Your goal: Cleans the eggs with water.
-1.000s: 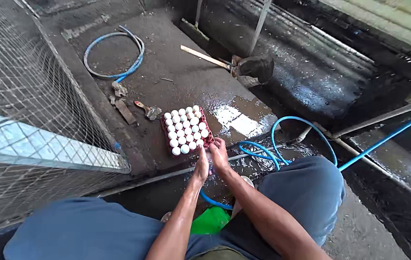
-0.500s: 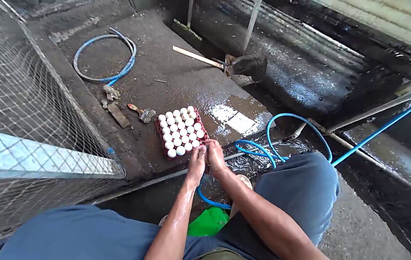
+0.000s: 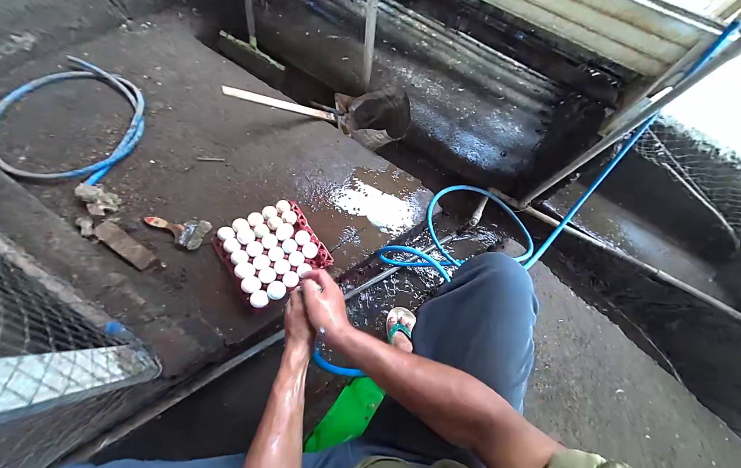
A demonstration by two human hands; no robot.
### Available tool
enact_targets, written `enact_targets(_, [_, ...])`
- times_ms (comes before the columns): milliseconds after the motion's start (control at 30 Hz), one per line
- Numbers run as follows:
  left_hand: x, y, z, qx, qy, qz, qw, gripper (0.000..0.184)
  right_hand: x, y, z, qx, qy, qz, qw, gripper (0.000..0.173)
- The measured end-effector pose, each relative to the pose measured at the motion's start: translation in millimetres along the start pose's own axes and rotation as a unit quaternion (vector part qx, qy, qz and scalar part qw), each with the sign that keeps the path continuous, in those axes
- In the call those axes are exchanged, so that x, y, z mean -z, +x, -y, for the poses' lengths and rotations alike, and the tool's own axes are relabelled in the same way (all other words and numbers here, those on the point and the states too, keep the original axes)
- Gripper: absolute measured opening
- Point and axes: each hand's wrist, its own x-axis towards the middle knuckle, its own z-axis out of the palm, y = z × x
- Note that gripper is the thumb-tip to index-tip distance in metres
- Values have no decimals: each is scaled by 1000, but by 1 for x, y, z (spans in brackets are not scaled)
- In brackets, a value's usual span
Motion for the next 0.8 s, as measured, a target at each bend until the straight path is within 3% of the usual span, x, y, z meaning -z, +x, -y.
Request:
enact_targets(100, [8, 4, 7, 0, 13, 37, 999, 52, 1, 6, -2, -16, 12, -2, 1000, 34])
enact_targets(167, [13, 12, 12, 14, 13, 55, 998, 52, 4, 21, -2, -80, 47, 34, 995, 34])
enact_targets(300, [21, 10, 9, -9, -64, 124, 990, 34, 13, 40, -10, -213, 163, 85, 960, 34])
enact_targets(400, [19, 14, 7, -29, -70, 57, 995, 27, 11, 42, -10, -138, 146, 56, 978, 32])
enact_targets(533, [12, 4, 1, -31, -108, 48, 993, 50, -1, 8, 3, 65, -36, 45, 996, 39])
enact_targets(567, [11, 3, 2, -26, -97, 45, 994, 51, -3, 8, 0, 61, -30, 35, 997, 39])
enact_targets(667, [5, 7, 9, -21, -33, -2, 999, 45, -3, 23, -10, -63, 35, 27, 997, 39])
enact_targets(800, [4, -3, -6, -4, -104, -14, 995, 54, -6, 0, -3, 31, -16, 19, 999, 37])
